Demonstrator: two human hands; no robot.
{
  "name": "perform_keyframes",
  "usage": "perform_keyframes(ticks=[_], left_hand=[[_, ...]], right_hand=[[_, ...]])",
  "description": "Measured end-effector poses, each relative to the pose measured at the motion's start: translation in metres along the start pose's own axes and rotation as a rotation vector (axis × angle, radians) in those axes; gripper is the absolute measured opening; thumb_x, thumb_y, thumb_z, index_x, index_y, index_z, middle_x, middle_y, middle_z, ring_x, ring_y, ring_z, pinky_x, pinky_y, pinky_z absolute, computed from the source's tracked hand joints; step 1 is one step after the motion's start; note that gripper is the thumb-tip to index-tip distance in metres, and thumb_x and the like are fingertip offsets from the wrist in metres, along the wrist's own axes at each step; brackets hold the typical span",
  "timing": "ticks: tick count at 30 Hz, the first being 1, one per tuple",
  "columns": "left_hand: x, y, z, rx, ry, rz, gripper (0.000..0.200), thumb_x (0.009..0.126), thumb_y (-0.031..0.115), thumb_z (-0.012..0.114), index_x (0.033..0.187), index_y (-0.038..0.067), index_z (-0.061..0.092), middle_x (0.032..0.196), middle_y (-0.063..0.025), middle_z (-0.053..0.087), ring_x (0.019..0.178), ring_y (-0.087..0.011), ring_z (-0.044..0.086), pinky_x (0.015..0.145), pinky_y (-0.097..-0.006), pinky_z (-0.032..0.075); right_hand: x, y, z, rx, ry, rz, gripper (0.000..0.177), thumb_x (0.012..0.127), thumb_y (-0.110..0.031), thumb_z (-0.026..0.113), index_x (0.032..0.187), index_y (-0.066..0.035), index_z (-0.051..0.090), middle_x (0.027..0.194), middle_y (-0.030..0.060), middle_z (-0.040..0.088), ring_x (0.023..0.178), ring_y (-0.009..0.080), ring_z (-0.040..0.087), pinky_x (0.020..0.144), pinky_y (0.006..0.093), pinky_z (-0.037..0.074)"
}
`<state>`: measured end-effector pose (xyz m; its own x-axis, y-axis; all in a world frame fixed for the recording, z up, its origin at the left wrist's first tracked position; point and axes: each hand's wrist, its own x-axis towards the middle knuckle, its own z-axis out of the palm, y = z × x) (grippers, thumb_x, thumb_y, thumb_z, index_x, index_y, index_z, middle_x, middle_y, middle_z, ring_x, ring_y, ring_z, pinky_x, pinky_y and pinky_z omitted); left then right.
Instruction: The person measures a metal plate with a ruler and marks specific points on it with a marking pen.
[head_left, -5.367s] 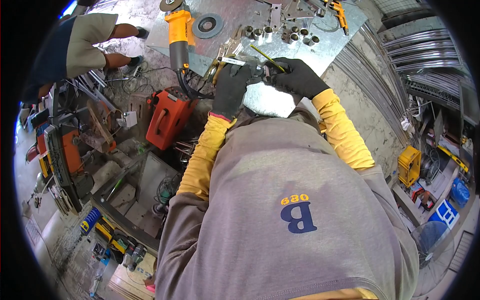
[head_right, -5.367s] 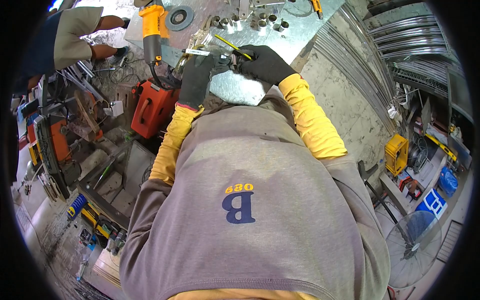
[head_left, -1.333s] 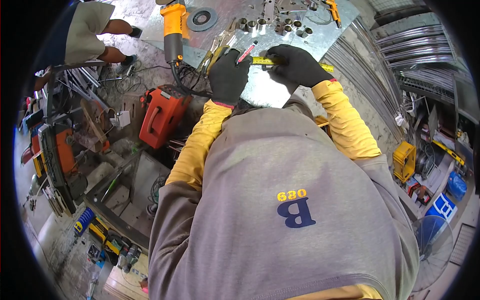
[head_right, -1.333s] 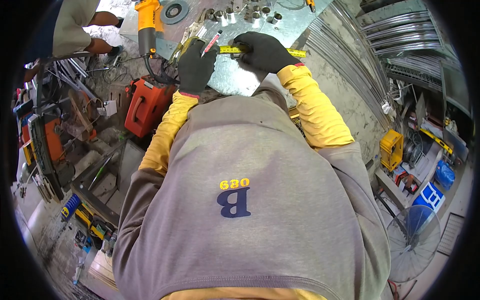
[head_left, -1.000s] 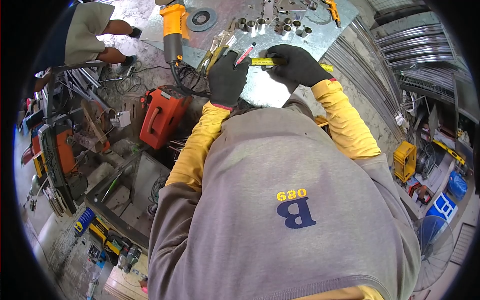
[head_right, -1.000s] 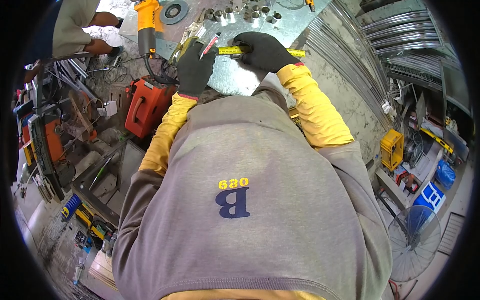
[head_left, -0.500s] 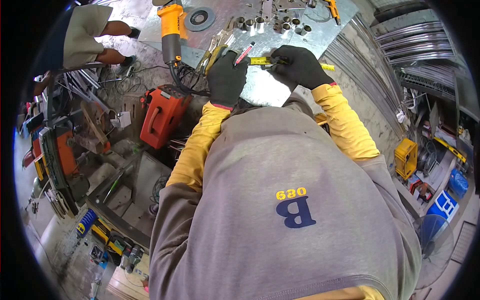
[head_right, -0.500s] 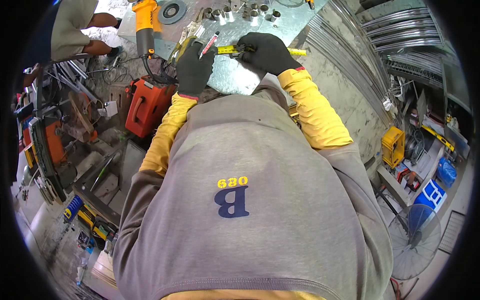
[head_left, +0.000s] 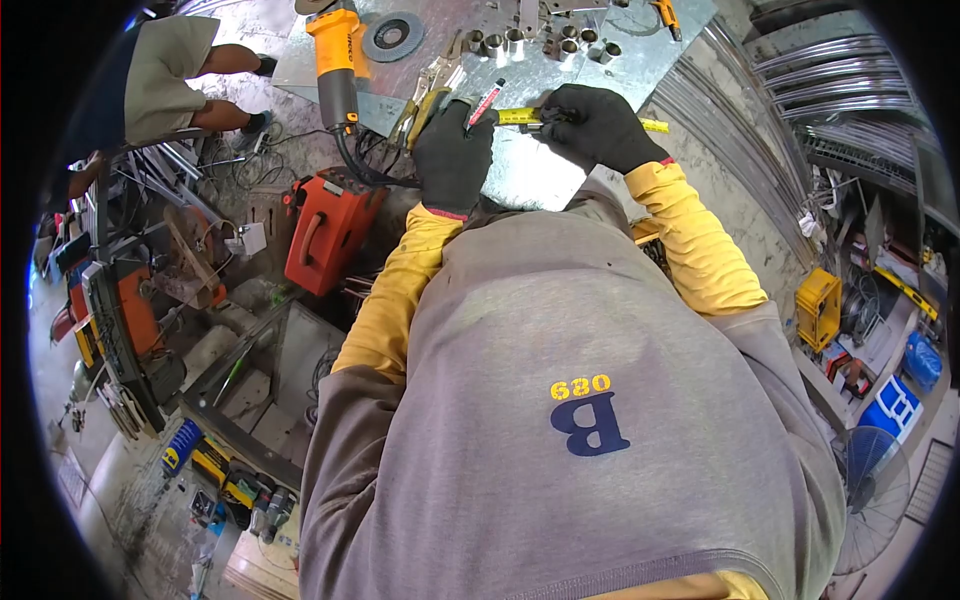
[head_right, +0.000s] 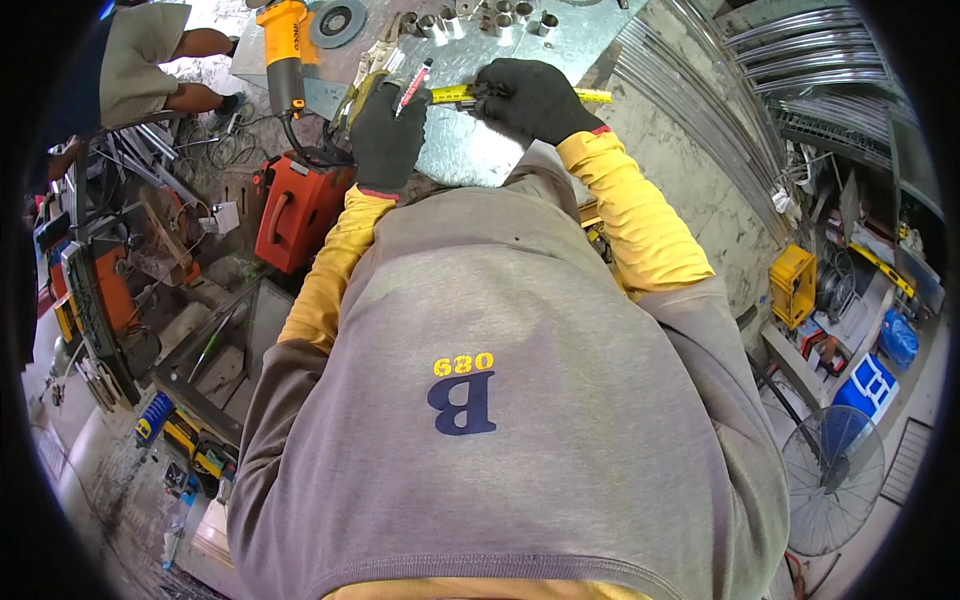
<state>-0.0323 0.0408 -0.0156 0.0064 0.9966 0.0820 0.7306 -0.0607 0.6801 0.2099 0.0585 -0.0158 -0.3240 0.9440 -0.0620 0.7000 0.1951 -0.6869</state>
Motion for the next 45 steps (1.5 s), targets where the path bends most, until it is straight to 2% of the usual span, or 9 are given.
perform_keyframes(ticks=[2,8,16,22,30,38,45], left_hand=[[0.0,0.005,-0.003,-0.006,-0.043,-0.05,0.031,0.095,0.032,0.076,0.103,0.002,0.072,0.084,-0.0198,0.07,0.08,-0.039,0.069,0.072,-0.0483,0.051],[-0.001,-0.007,0.006,-0.031,0.004,-0.013,0.032,0.094,0.032,0.077,0.106,0.003,0.073,0.085,-0.0191,0.07,0.08,-0.0385,0.069,0.072,-0.0481,0.052],[-0.002,-0.006,0.004,-0.029,0.022,0.016,0.034,0.094,0.034,0.078,0.107,0.003,0.074,0.086,-0.0191,0.07,0.08,-0.0388,0.069,0.072,-0.0477,0.052],[-0.002,-0.005,0.003,-0.071,0.005,-0.004,0.034,0.094,0.034,0.078,0.107,0.003,0.074,0.088,-0.0192,0.071,0.079,-0.0386,0.069,0.071,-0.0464,0.052],[-0.003,-0.008,-0.001,-0.063,-0.047,-0.007,0.033,0.095,0.032,0.077,0.109,0.003,0.075,0.089,-0.0196,0.071,0.08,-0.0389,0.069,0.071,-0.0462,0.052],[-0.002,-0.002,-0.005,-0.115,-0.053,-0.076,0.034,0.095,0.035,0.076,0.105,0.003,0.075,0.083,-0.0194,0.07,0.077,-0.0383,0.069,0.07,-0.0464,0.051],[-0.002,-0.007,-0.002,-0.143,-0.038,-0.057,0.033,0.095,0.035,0.076,0.103,0.003,0.075,0.082,-0.0186,0.07,0.076,-0.038,0.069,0.069,-0.0465,0.051]], right_hand=[[0.001,-0.007,-0.006,-0.037,-0.01,0.003,0.032,0.085,-0.027,0.08,0.114,-0.014,0.077,0.099,0.0104,0.077,0.089,0.0307,0.074,0.081,0.0411,0.058],[0.001,-0.008,-0.006,-0.02,-0.038,0.03,0.035,0.085,-0.03,0.082,0.116,-0.015,0.076,0.099,0.0091,0.076,0.091,0.031,0.073,0.082,0.0415,0.058],[-0.002,0.0,0.0,-0.023,0.049,-0.203,0.027,0.086,-0.027,0.079,0.108,-0.011,0.074,0.098,0.0056,0.072,0.085,0.0296,0.071,0.076,0.0405,0.057],[-0.004,-0.002,-0.002,-0.034,0.104,-0.266,0.023,0.087,-0.027,0.079,0.104,-0.011,0.074,0.095,0.0045,0.07,0.083,0.0296,0.07,0.072,0.0407,0.056],[-0.005,-0.003,-0.002,-0.014,0.097,-0.254,0.021,0.087,-0.025,0.078,0.103,-0.011,0.075,0.096,0.0051,0.071,0.083,0.03,0.07,0.072,0.0411,0.057],[-0.005,-0.002,-0.001,-0.023,0.076,-0.253,0.021,0.087,-0.024,0.078,0.103,-0.011,0.075,0.096,0.0048,0.071,0.083,0.0306,0.07,0.072,0.0411,0.057],[-0.004,0.002,0.002,-0.018,0.093,-0.273,0.021,0.086,-0.022,0.078,0.103,-0.01,0.075,0.098,0.004,0.072,0.084,0.0295,0.071,0.074,0.0404,0.057]])
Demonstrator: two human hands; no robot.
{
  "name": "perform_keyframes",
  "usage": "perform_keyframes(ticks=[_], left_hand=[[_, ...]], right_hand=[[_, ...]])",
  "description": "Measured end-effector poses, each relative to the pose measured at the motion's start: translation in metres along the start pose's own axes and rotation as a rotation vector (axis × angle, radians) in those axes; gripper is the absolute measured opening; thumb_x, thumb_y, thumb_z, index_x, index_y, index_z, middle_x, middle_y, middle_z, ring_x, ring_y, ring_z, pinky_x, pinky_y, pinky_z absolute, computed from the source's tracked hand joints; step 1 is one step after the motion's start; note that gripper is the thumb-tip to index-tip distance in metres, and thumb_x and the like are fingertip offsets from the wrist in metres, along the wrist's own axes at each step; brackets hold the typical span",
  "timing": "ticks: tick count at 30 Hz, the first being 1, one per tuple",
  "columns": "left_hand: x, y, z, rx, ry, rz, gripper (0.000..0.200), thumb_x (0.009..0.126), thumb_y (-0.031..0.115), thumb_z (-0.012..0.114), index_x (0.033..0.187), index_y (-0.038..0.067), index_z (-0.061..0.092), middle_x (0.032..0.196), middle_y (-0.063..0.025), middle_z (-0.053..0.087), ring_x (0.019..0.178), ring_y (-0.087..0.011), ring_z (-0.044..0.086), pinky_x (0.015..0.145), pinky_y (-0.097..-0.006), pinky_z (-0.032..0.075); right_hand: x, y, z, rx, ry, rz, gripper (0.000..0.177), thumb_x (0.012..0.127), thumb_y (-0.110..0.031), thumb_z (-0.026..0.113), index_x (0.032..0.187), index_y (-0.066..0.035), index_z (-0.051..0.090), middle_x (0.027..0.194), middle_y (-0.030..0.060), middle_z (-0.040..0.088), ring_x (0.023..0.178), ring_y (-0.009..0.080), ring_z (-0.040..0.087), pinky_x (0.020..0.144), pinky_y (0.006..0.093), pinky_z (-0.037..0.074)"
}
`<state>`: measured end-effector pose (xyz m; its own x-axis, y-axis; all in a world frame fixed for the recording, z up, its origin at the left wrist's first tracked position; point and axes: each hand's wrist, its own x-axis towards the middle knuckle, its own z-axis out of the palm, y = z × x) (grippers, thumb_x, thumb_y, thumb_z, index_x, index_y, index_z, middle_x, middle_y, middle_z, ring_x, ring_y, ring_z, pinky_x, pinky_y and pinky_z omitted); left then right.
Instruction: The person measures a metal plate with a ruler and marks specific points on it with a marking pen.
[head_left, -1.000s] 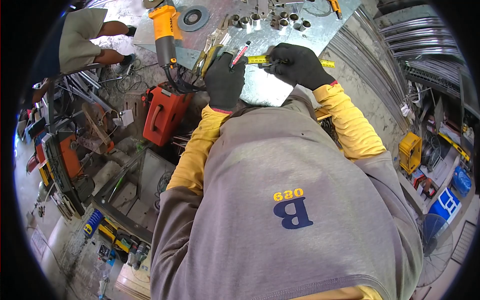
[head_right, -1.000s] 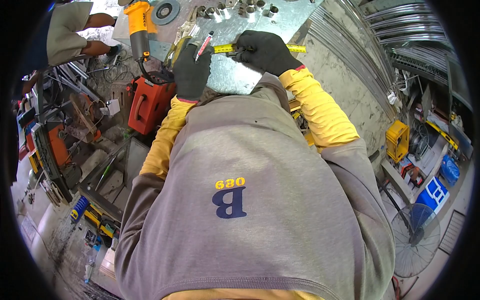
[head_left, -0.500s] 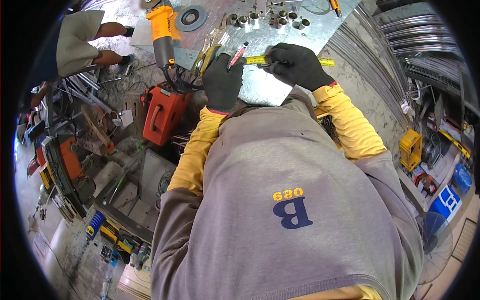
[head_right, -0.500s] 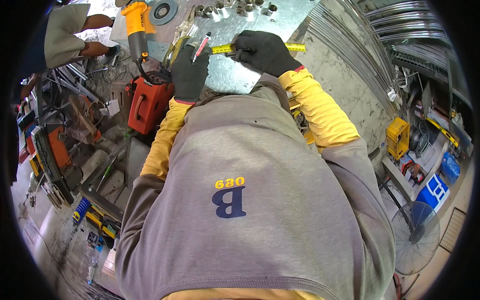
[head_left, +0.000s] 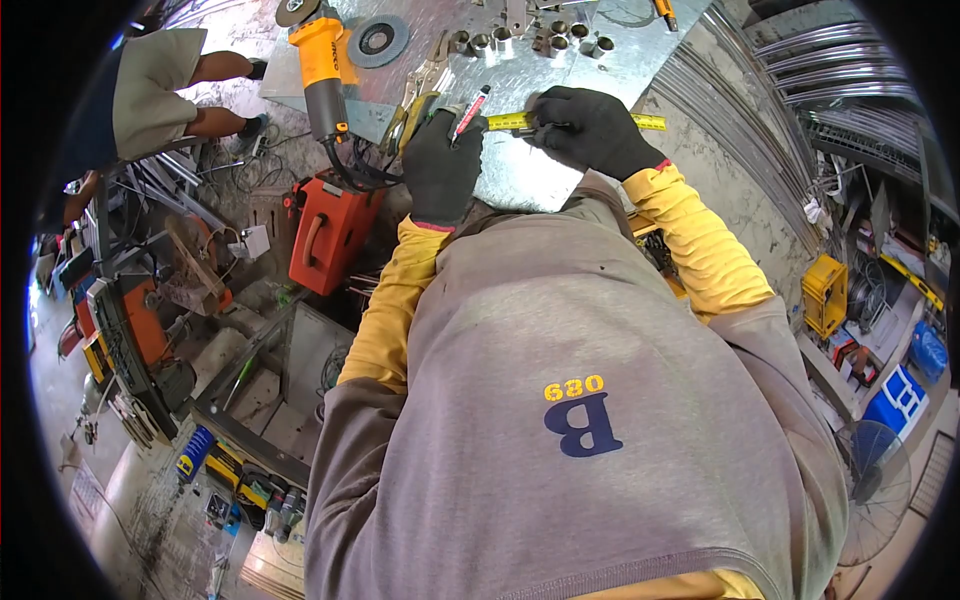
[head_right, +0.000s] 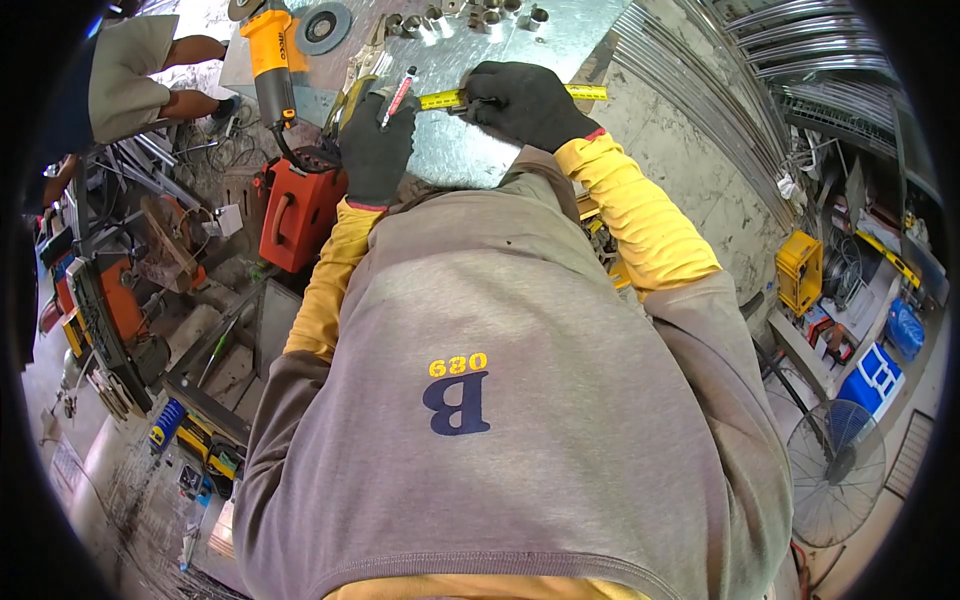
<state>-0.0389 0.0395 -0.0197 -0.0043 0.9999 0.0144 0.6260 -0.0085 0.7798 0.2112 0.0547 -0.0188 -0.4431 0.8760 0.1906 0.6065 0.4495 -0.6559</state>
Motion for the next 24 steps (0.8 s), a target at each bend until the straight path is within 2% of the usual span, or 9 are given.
perform_keyframes(ticks=[9,24], left_hand=[[-0.002,-0.005,0.002,-0.014,-0.037,-0.05,0.032,0.095,0.034,0.076,0.102,0.004,0.075,0.083,-0.0181,0.07,0.078,-0.0381,0.07,0.071,-0.0468,0.052],[-0.001,-0.003,0.0,0.062,-0.035,0.0,0.031,0.095,0.035,0.075,0.099,0.004,0.073,0.08,-0.0178,0.069,0.078,-0.0385,0.069,0.07,-0.048,0.052]], right_hand=[[0.0,0.005,-0.001,0.039,-0.038,0.035,0.023,0.086,-0.022,0.076,0.107,-0.011,0.076,0.103,0.0032,0.074,0.085,0.0285,0.072,0.078,0.0388,0.058],[0.002,0.003,-0.005,0.066,-0.046,0.019,0.023,0.085,-0.021,0.077,0.106,-0.01,0.077,0.101,0.0049,0.074,0.085,0.03,0.072,0.076,0.0398,0.058]])
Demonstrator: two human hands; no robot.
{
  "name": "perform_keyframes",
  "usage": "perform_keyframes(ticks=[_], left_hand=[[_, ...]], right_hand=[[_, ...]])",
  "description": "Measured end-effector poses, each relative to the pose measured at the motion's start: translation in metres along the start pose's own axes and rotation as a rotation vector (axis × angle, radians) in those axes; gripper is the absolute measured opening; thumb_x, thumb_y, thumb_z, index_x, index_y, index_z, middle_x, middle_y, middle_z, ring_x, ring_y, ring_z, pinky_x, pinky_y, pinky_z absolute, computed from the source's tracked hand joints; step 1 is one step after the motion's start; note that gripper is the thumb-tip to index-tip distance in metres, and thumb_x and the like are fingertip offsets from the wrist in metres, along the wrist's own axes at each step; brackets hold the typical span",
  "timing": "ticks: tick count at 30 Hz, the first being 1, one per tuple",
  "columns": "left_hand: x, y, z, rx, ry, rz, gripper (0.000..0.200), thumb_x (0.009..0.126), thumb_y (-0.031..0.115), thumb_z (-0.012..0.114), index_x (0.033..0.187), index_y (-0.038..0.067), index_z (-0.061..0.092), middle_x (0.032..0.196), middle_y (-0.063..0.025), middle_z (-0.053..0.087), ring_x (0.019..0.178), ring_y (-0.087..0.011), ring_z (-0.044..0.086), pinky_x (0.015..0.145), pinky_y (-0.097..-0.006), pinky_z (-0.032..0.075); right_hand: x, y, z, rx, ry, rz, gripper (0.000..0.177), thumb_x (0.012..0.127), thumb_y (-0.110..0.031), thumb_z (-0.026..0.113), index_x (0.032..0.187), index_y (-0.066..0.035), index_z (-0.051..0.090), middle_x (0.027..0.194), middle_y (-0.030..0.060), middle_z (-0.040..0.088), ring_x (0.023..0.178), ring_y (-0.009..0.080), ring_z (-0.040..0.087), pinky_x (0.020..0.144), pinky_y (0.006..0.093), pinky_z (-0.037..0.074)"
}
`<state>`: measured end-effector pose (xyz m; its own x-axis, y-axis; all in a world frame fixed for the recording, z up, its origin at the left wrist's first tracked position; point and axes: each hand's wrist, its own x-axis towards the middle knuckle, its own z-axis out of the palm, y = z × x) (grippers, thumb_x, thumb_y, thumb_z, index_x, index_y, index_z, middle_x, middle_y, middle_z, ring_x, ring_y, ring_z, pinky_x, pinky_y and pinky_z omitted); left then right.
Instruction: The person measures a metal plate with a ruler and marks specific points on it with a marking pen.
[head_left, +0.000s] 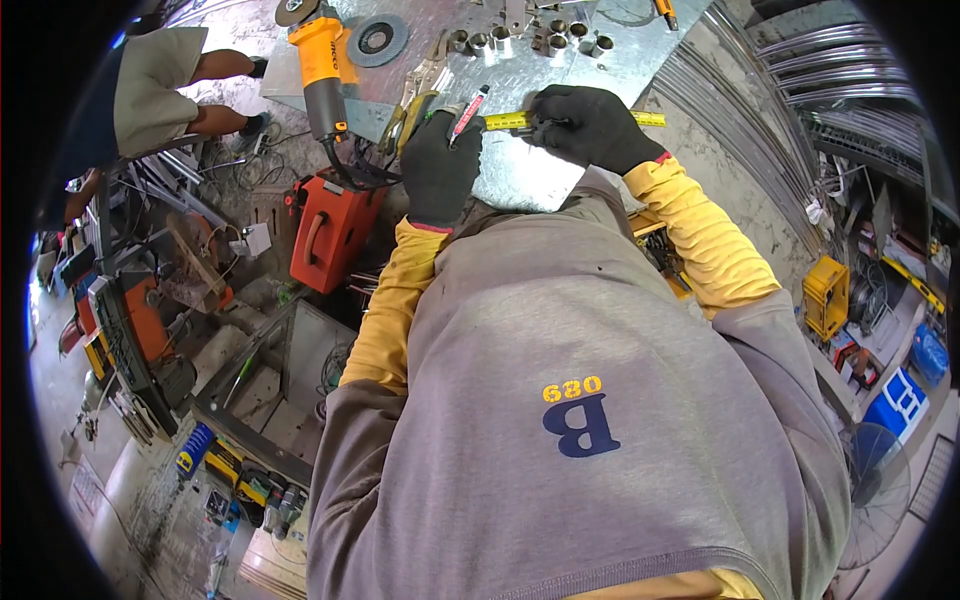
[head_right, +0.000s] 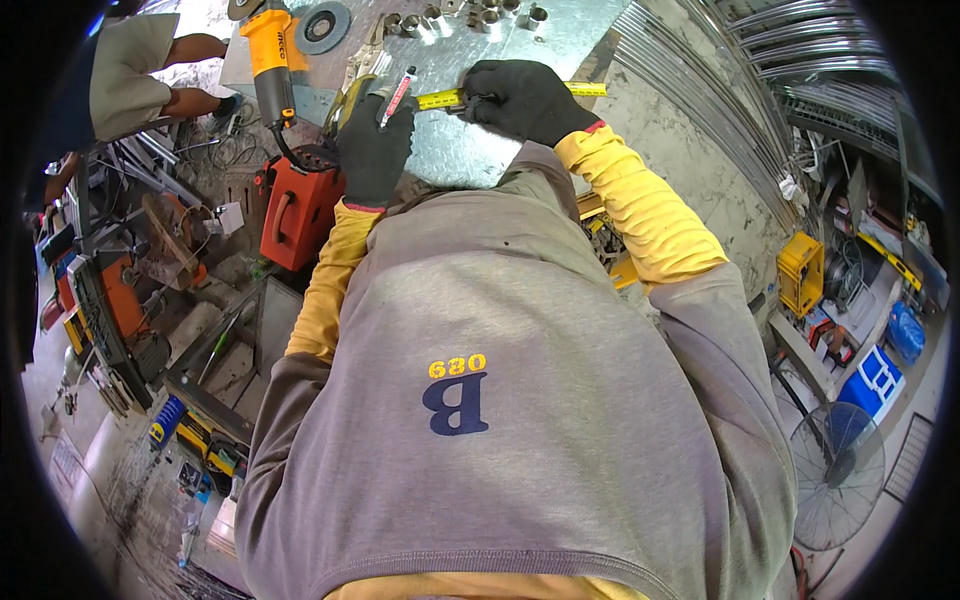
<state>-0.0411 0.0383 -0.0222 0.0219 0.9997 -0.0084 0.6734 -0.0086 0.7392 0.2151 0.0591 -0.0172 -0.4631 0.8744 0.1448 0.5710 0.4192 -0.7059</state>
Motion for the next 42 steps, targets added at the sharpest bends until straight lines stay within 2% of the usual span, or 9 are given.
perform_keyframes(ticks=[9,11,13,15,17,19,22,30,42], left_hand=[[0.001,0.009,-0.009,0.003,-0.037,-0.068,0.031,0.097,0.034,0.073,0.097,0.003,0.073,0.081,-0.0184,0.07,0.071,-0.0398,0.069,0.066,-0.0479,0.052],[0.002,0.012,-0.015,0.151,0.209,0.165,0.03,0.098,0.033,0.072,0.093,0.003,0.071,0.077,-0.0184,0.068,0.069,-0.0398,0.067,0.065,-0.0483,0.052],[0.001,0.015,-0.027,0.069,0.076,-0.011,0.022,0.1,0.024,0.068,0.095,0.003,0.07,0.077,-0.0171,0.067,0.067,-0.0373,0.066,0.063,-0.047,0.052],[0.007,0.009,-0.033,0.285,0.274,0.56,0.01,0.098,0.012,0.066,0.099,0.003,0.07,0.08,-0.0156,0.067,0.065,-0.0346,0.065,0.06,-0.0439,0.051],[0.005,0.01,-0.034,0.241,0.239,0.544,0.015,0.094,0.003,0.067,0.108,0.004,0.072,0.082,-0.0119,0.068,0.065,-0.0263,0.067,0.058,-0.0378,0.051],[0.006,0.011,-0.029,-0.507,-0.138,-0.062,0.023,0.097,0.008,0.07,0.118,-0.002,0.07,0.094,-0.0108,0.072,0.079,-0.0197,0.073,0.063,-0.0379,0.058],[-0.003,0.016,-0.01,-0.932,-0.12,-0.166,0.017,0.101,0.008,0.068,0.114,0.0,0.075,0.084,-0.0029,0.073,0.068,-0.0087,0.065,0.058,-0.0259,0.05],[-0.007,0.024,-0.017,-0.602,-0.32,-0.254,0.026,0.1,0.009,0.072,0.123,-0.003,0.072,0.098,-0.0094,0.079,0.078,-0.0087,0.069,0.067,-0.0237,0.054],[-0.01,0.025,-0.014,-0.538,-0.224,-0.05,0.024,0.097,0.011,0.076,0.119,0.001,0.076,0.083,-0.001,0.073,0.069,-0.0054,0.061,0.062,-0.0231,0.049]], right_hand=[[0.001,-0.003,-0.002,0.026,-0.005,0.004,0.022,0.087,-0.021,0.076,0.104,-0.008,0.076,0.101,0.0062,0.074,0.083,0.0305,0.071,0.075,0.04,0.058],[0.001,-0.006,-0.003,0.015,-0.019,0.015,0.022,0.087,-0.021,0.075,0.104,-0.008,0.076,0.101,0.0063,0.074,0.082,0.0306,0.071,0.074,0.0402,0.058],[0.002,-0.005,-0.003,0.007,-0.011,-0.009,0.02,0.088,-0.021,0.074,0.104,-0.008,0.076,0.1,0.0067,0.073,0.082,0.031,0.071,0.074,0.0409,0.057],[0.001,-0.006,-0.003,-0.006,-0.009,-0.014,0.02,0.088,-0.021,0.074,0.103,-0.008,0.075,0.098,0.007,0.073,0.082,0.0311,0.071,0.074,0.0412,0.057],[0.001,-0.007,-0.003,-0.017,-0.009,-0.022,0.02,0.088,-0.021,0.073,0.103,-0.008,0.075,0.097,0.0072,0.072,0.082,0.0313,0.07,0.074,0.0415,0.057],[0.001,-0.007,-0.002,0.006,0.016,-0.028,0.02,0.088,-0.021,0.073,0.102,-0.007,0.074,0.096,0.0073,0.072,0.082,0.0313,0.071,0.073,0.0418,0.057],[0.001,-0.005,-0.004,-0.049,-0.01,-0.039,0.021,0.088,-0.021,0.074,0.104,-0.007,0.074,0.097,0.0071,0.072,0.083,0.0313,0.071,0.074,0.0418,0.057],[0.002,-0.004,-0.003,-0.046,-0.014,-0.047,0.021,0.087,-0.022,0.076,0.104,-0.009,0.074,0.096,0.0079,0.072,0.082,0.0323,0.07,0.074,0.0431,0.057],[0.002,-0.003,-0.004,-0.021,-0.057,-0.019,0.02,0.088,-0.025,0.076,0.101,-0.011,0.073,0.092,0.0078,0.07,0.079,0.0324,0.069,0.071,0.0437,0.056]])
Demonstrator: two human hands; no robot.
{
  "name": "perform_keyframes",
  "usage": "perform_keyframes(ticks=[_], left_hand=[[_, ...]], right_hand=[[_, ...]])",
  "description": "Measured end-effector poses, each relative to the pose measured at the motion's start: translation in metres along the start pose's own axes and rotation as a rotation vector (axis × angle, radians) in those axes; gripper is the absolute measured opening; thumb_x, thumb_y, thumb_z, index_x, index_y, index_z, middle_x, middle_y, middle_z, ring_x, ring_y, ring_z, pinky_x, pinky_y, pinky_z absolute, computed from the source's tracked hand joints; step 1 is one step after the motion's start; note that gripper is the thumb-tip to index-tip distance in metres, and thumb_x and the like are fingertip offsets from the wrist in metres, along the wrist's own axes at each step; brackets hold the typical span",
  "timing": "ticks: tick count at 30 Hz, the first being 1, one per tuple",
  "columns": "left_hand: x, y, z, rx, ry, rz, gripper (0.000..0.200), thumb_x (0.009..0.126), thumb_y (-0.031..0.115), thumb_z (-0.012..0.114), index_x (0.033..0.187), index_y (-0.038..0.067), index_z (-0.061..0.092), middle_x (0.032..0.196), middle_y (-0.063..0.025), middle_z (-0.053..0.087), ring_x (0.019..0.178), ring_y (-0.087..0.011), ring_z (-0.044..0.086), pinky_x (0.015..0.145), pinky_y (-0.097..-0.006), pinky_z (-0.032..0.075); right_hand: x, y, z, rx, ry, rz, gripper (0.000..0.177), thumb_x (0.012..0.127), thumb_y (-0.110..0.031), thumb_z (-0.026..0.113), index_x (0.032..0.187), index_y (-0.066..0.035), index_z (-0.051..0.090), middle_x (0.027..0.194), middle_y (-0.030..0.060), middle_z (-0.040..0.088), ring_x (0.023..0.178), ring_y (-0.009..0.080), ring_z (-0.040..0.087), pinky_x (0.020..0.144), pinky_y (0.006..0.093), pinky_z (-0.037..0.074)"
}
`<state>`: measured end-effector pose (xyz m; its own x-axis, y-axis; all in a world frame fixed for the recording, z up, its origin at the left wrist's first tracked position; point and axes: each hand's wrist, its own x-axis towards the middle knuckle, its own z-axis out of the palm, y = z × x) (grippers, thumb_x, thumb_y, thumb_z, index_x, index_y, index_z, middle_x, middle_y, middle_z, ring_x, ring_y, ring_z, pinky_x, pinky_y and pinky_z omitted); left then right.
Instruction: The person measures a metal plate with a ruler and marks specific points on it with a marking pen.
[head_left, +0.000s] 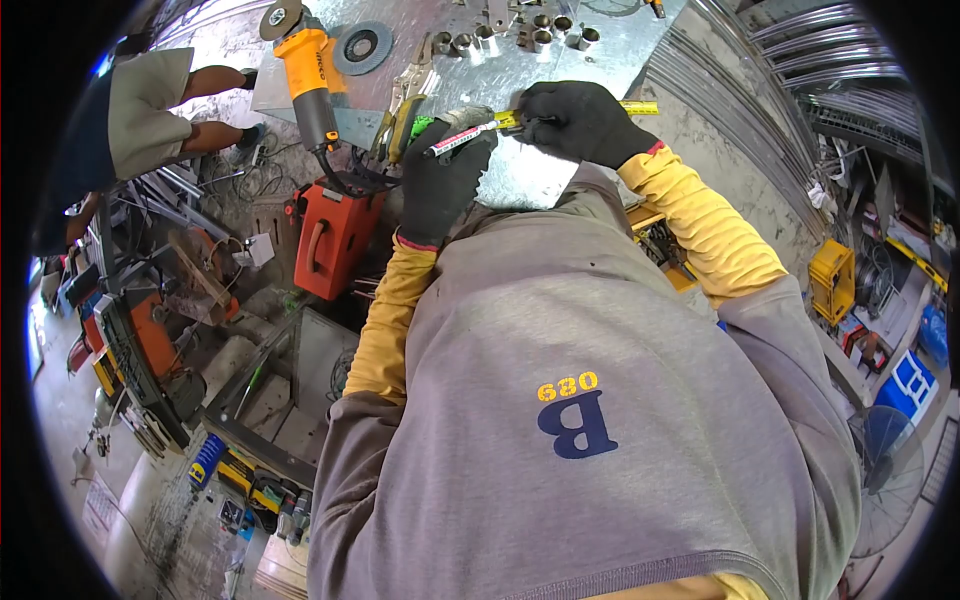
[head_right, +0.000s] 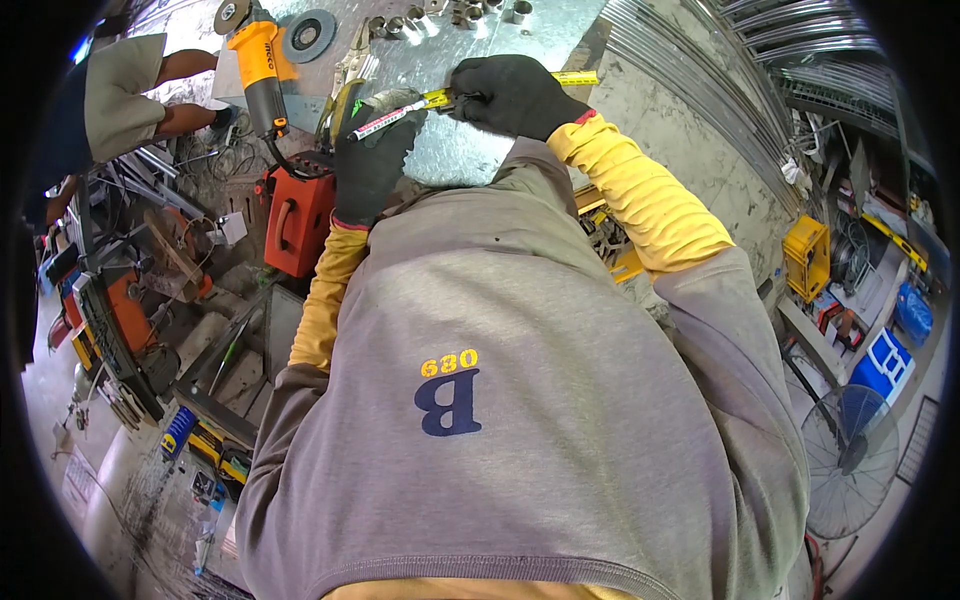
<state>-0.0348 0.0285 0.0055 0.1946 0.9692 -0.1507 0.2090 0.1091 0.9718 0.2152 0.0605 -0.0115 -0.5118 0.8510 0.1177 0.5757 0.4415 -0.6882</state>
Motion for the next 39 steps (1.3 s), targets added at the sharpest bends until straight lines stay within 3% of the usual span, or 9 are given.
perform_keyframes(ticks=[3,12,17,19,23,25,36,39], left_hand=[[-0.001,0.015,0.003,-0.008,-0.002,-0.151,0.024,0.096,0.012,0.077,0.119,0.002,0.076,0.08,0.0001,0.07,0.067,-0.0051,0.061,0.06,-0.0239,0.048],[-0.003,0.008,0.003,0.059,-0.027,-0.088,0.022,0.097,0.012,0.075,0.117,0.003,0.078,0.076,-0.0001,0.07,0.064,-0.0047,0.06,0.055,-0.0232,0.047],[-0.002,-0.004,0.003,0.026,-0.066,0.009,0.026,0.097,0.007,0.073,0.122,0.002,0.076,0.087,-0.0014,0.074,0.07,-0.0049,0.063,0.059,-0.0223,0.05],[-0.002,-0.002,0.003,0.033,-0.076,0.017,0.027,0.097,0.006,0.072,0.123,0.002,0.075,0.09,-0.0018,0.075,0.072,-0.005,0.063,0.06,-0.0222,0.05],[-0.004,0.004,0.003,0.013,-0.093,-0.023,0.029,0.097,0.006,0.071,0.126,0.002,0.074,0.092,-0.0025,0.076,0.073,-0.0051,0.064,0.061,-0.0223,0.051],[-0.003,0.0,0.003,0.045,-0.091,-0.004,0.029,0.097,0.006,0.071,0.126,0.002,0.074,0.092,-0.0025,0.076,0.073,-0.0053,0.064,0.061,-0.0223,0.051],[-0.004,0.005,0.004,0.06,-0.09,-0.087,0.028,0.097,0.007,0.072,0.124,0.002,0.075,0.083,-0.001,0.072,0.069,-0.0056,0.063,0.059,-0.0226,0.05],[-0.002,0.002,0.004,0.108,-0.078,0.027,0.026,0.097,0.008,0.072,0.122,0.002,0.076,0.082,-0.0007,0.072,0.067,-0.0059,0.062,0.059,-0.0232,0.05]], right_hand=[[0.0,0.001,0.0,0.017,0.01,-0.01,0.019,0.088,-0.024,0.076,0.101,-0.011,0.073,0.092,0.0075,0.07,0.079,0.0322,0.069,0.071,0.0434,0.056],[0.0,0.002,0.003,0.009,0.021,-0.01,0.019,0.087,-0.022,0.077,0.102,-0.01,0.073,0.094,0.0071,0.07,0.081,0.0321,0.069,0.073,0.0424,0.057],[0.0,0.0,0.0,0.02,0.025,-0.022,0.02,0.088,-0.022,0.077,0.103,-0.01,0.073,0.095,0.0071,0.071,0.081,0.0321,0.07,0.073,0.0426,0.057],[0.001,-0.001,-0.001,-0.007,0.026,-0.044,0.022,0.08,-0.012,0.076,0.1,-0.003,0.077,0.098,0.0108,0.075,0.078,0.03,0.072,0.071,0.0384,0.059],[0.001,-0.001,-0.001,-0.01,0.032,-0.046,0.022,0.08,-0.012,0.076,0.1,-0.004,0.077,0.098,0.0109,0.075,0.078,0.0299,0.072,0.071,0.0385,0.059],[0.0,0.0,0.0,0.026,0.025,-0.024,0.019,0.087,-0.022,0.077,0.103,-0.01,0.073,0.094,0.0078,0.071,0.081,0.0326,0.07,0.074,0.0431,0.056],[-0.001,0.003,0.002,0.009,0.016,-0.016,0.021,0.087,-0.022,0.077,0.105,-0.01,0.074,0.098,0.0075,0.072,0.084,0.0317,0.071,0.074,0.042,0.057],[-0.001,0.003,0.003,0.022,0.042,-0.024,0.021,0.087,-0.022,0.076,0.105,-0.01,0.074,0.098,0.0072,0.072,0.083,0.0317,0.071,0.074,0.0418,0.057]])
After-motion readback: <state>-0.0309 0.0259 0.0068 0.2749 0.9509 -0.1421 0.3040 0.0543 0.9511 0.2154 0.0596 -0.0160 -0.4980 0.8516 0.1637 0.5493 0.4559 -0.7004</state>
